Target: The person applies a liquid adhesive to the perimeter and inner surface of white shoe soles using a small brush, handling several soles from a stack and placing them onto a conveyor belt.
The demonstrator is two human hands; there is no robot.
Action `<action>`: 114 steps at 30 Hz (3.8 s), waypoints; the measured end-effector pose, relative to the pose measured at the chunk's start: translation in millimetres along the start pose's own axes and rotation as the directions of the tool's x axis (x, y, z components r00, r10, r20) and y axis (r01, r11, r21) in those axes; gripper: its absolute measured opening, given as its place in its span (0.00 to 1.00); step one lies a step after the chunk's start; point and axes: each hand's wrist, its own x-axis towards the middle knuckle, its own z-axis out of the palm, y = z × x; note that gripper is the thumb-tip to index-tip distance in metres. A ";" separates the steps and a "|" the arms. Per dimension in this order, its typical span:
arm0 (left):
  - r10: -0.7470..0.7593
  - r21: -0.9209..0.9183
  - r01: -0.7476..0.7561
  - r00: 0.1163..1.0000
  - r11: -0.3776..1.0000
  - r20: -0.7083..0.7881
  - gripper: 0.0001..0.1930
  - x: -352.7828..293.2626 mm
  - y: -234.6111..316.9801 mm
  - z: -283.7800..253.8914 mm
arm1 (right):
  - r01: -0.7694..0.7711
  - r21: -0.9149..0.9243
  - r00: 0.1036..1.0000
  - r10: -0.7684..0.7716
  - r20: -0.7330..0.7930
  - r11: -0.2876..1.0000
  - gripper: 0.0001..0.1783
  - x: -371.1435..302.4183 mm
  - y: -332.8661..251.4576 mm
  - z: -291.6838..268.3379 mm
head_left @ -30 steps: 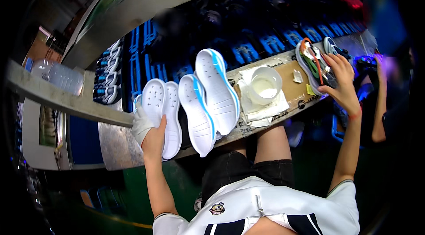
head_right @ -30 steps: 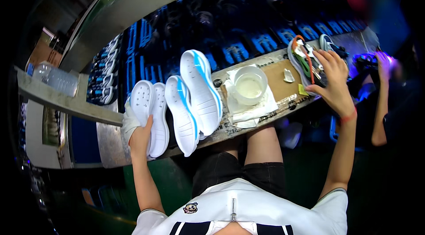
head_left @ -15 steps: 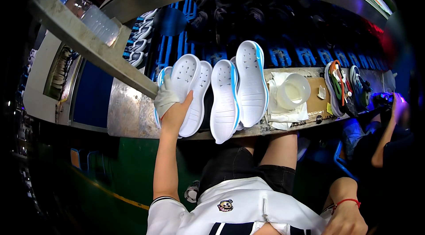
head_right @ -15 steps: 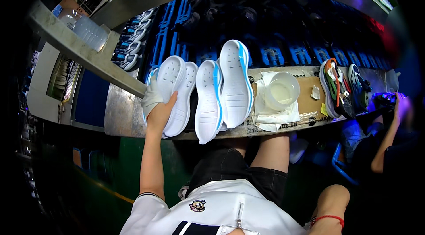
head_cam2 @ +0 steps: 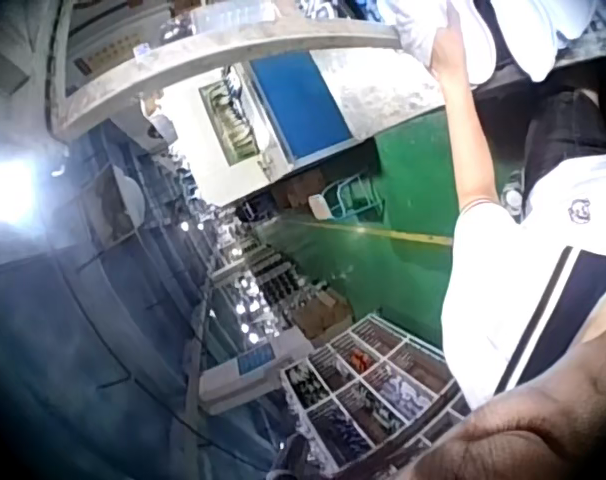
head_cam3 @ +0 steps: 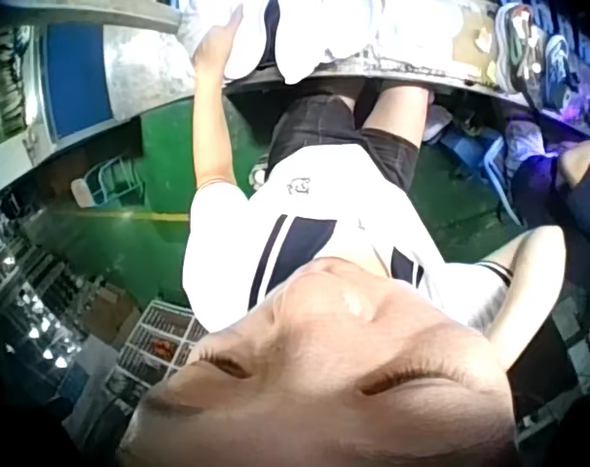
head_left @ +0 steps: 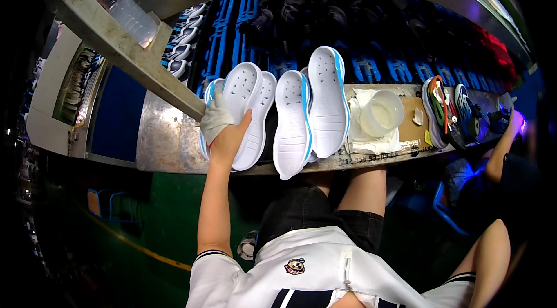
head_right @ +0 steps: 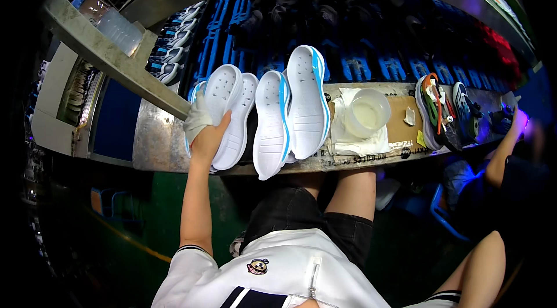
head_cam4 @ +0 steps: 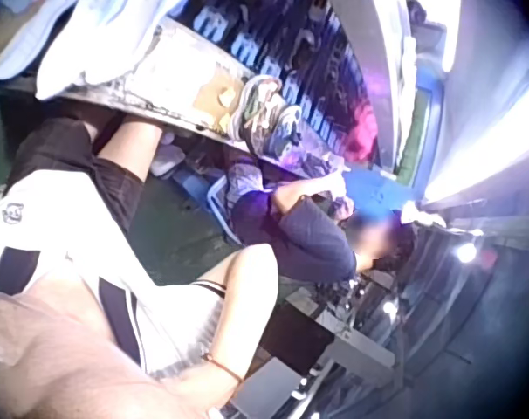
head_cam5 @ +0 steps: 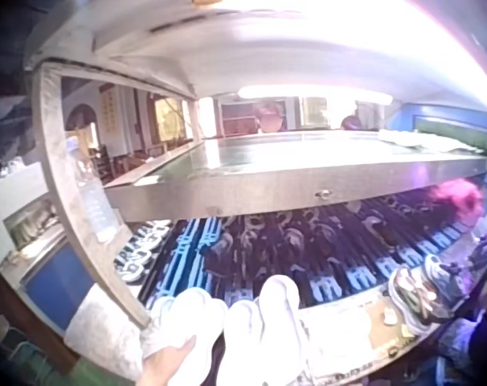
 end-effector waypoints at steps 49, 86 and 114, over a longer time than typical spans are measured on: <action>0.121 -0.098 -0.114 0.990 0.989 0.068 0.45 10.0 -29.7 1.1 | -0.868 -0.485 0.496 -0.234 -0.836 -0.109 0.20 -35.6 216.2 -172.9; -0.043 -0.003 0.071 0.641 0.997 0.766 0.30 59.1 -19.6 -11.1 | -0.833 -0.550 0.544 -0.277 -0.792 -0.062 0.36 -73.2 246.1 -183.2; 0.085 -0.601 0.658 0.640 0.453 0.764 0.32 38.0 -39.1 -20.2 | -0.583 -0.230 0.372 0.005 -0.928 0.779 0.43 -17.5 335.8 -126.8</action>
